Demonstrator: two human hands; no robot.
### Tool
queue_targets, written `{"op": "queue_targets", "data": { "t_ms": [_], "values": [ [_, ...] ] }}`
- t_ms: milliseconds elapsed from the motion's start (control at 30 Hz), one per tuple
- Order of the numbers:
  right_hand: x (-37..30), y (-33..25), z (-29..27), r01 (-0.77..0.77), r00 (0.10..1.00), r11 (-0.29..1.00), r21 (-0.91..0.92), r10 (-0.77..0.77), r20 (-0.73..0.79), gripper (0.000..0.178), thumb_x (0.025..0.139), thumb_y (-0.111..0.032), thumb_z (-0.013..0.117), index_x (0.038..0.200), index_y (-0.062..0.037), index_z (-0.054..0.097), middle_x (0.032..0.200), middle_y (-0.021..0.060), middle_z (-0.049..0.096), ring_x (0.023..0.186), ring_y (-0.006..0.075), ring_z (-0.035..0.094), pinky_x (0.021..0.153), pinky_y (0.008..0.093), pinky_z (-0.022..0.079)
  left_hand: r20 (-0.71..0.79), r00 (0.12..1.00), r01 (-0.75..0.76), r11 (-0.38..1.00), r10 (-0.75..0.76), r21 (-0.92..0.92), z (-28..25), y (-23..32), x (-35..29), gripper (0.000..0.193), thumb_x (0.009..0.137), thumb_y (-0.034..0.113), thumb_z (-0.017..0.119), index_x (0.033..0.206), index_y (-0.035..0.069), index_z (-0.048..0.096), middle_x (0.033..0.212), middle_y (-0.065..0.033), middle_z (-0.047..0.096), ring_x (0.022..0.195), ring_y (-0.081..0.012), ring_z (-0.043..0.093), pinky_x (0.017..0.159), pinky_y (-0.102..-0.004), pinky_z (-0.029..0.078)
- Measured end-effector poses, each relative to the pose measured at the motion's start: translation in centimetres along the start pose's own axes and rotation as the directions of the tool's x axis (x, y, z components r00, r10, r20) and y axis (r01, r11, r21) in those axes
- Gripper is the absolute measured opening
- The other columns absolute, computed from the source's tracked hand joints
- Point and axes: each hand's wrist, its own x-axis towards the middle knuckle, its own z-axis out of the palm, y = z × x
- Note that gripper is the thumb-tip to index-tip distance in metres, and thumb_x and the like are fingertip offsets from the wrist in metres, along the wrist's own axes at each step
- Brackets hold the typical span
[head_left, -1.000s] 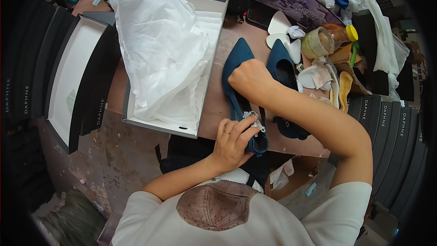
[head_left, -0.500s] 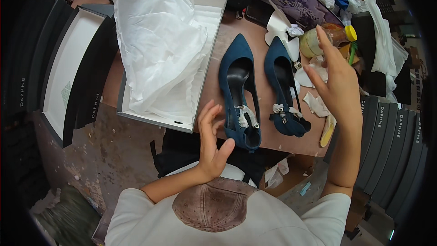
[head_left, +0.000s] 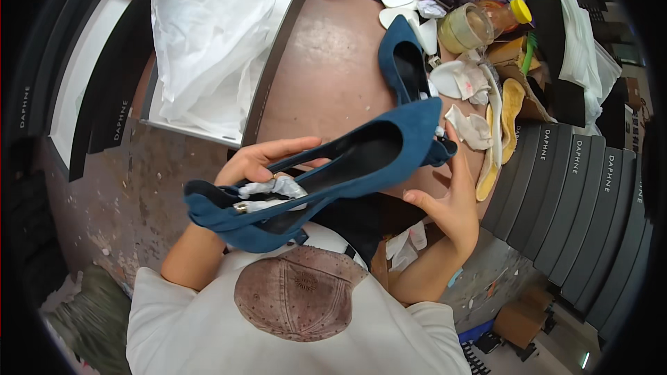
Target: Cleaning a shoe box and the soles of a pair of high-heeled shoes.
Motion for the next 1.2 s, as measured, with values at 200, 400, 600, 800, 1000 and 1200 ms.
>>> {"op": "queue_targets", "data": {
  "t_ms": [200, 400, 600, 800, 1000, 1200],
  "values": [
    [-0.8, 1.9, -0.4, 0.07, 0.997, 0.982, 0.173, -0.066, -0.03, 0.112, 0.055, -0.034, 0.085, 0.144, -0.0072, 0.023, 0.138, 0.0191, 0.037, 0.115, 0.0314, 0.049, 0.09, 0.0455, 0.044, 0.136, 0.981, 0.169, 0.955, -0.139, -0.246, 0.5, -0.6, -2.5, 0.075, 0.07, 0.001, 0.054, 0.133, -0.019, 0.019, 0.131, -0.0383, 0.033, 0.109, -0.0461, 0.052, 0.092, -0.0491, 0.049],
    [-0.7, -0.2, 0.5, -0.101, 0.992, 0.976, 0.194, 0.114, -0.061, 0.094, 0.065, -0.01, 0.078, 0.142, -0.0024, 0.024, 0.137, 0.02, 0.038, 0.111, 0.0282, 0.053, 0.09, 0.0354, 0.045, 0.146, 0.982, 0.157, 0.955, -0.123, -0.251, 0.6, -1.8, -3.5, 0.073, 0.068, 0.001, 0.049, 0.129, -0.026, 0.018, 0.126, -0.0489, 0.027, 0.12, -0.0545, 0.036, 0.102, -0.0542, 0.033],
    [1.0, 0.4, 4.0, 0.133, 0.975, 0.87, 0.475, -0.03, -0.219, 0.098, 0.062, -0.014, 0.083, 0.141, -0.004, 0.028, 0.137, 0.0202, 0.036, 0.114, 0.0307, 0.05, 0.092, 0.0382, 0.044, 0.04, 0.973, 0.23, 0.96, -0.227, -0.157, 1.2, -1.5, -4.0, 0.077, 0.065, 0.004, 0.057, 0.131, -0.021, 0.025, 0.122, -0.04, 0.042, 0.102, -0.0414, 0.059, 0.086, -0.0373, 0.054],
    [2.9, -1.6, 6.6, 0.092, 0.945, 0.902, 0.422, 0.054, -0.322, 0.069, 0.075, -0.015, 0.077, 0.132, 0.0007, 0.042, 0.111, 0.0115, 0.056, 0.098, 0.0175, 0.055, 0.084, 0.0264, 0.044, 0.079, 0.985, 0.165, 0.98, -0.156, -0.115, 0.1, -1.5, -5.0, 0.073, 0.068, 0.006, 0.056, 0.131, -0.019, 0.027, 0.127, -0.0386, 0.04, 0.115, -0.041, 0.05, 0.1, -0.0422, 0.043],
    [1.7, 1.8, 5.2, 0.247, 0.902, 0.839, 0.485, -0.015, -0.432, 0.042, 0.081, -0.005, 0.065, 0.12, 0.0039, 0.052, 0.111, 0.0113, 0.059, 0.097, 0.0184, 0.058, 0.085, 0.0283, 0.047, -0.26, 0.966, 0.128, 0.833, 0.02, 0.539, 0.3, -1.2, -5.6, 0.06, 0.058, 0.002, 0.043, 0.115, -0.008, 0.057, 0.109, -0.0197, 0.062, 0.097, -0.0213, 0.061, 0.089, -0.0272, 0.048],
    [-2.2, 1.2, -3.9, 0.514, 0.849, 0.858, 0.025, -0.503, -0.163, 0.063, 0.075, -0.035, 0.07, 0.119, 0.0056, 0.049, 0.127, 0.0172, 0.048, 0.118, 0.0265, 0.046, 0.101, 0.0385, 0.034, -0.22, 0.958, 0.071, 0.592, 0.184, 0.803, -1.7, -1.8, -6.9, 0.046, 0.07, 0.012, 0.05, 0.111, -0.005, 0.061, 0.081, -0.0075, 0.064, 0.075, -0.0095, 0.058, 0.073, -0.0223, 0.046]
  ]
}}
